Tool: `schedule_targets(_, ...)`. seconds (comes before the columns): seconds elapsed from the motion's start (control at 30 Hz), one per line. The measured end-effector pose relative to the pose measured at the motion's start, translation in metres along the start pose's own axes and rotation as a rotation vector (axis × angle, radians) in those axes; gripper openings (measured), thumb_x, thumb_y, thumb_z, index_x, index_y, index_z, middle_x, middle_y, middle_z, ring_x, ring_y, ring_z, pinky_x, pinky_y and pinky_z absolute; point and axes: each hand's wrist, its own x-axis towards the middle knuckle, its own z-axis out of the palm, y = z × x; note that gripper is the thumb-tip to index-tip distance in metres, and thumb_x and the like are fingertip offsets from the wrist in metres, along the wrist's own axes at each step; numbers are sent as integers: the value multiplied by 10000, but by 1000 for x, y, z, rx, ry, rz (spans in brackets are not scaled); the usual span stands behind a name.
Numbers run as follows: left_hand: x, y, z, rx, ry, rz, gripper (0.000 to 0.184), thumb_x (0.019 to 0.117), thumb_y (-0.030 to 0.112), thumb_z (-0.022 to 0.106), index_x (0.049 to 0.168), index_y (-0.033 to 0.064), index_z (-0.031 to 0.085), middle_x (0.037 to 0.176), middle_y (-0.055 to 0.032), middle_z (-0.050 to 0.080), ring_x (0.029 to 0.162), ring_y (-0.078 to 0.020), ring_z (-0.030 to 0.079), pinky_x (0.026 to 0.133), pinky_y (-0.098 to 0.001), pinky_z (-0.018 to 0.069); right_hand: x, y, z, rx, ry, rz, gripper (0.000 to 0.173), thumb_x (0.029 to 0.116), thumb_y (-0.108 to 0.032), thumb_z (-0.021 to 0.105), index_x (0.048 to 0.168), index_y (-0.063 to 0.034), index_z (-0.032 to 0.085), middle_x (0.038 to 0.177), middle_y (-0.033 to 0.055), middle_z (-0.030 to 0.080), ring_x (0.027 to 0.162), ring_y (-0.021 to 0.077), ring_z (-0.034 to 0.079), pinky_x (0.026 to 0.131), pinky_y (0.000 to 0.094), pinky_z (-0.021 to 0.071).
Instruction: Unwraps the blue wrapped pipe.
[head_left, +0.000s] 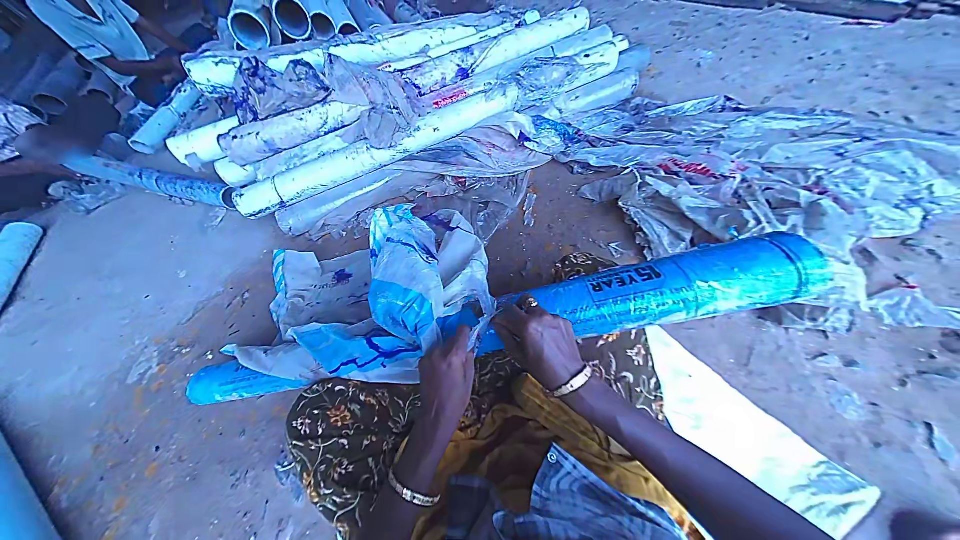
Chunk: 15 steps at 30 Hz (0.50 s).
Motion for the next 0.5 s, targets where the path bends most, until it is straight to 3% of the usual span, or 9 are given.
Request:
schedule_targets(0.27,0,-3,1,-12,15,-12,190,923,-2,579,1010,-97,719,664,-220,664,588,-397,685,543,-512,538,-28,32,-34,-43,129,112,258,915,-245,704,919,12,728,790,228,682,702,440,693,564,577,511)
schedule_targets(0.5,-1,0,-1,-13,15,-2,193,925,0,575,1009,-103,715,659,-220,659,588,-398,685,547,-517,540,1,8,-16,-133,39,83,261,978,-202,624,941,38,719,910,276,695,738,455,706,580,563,523)
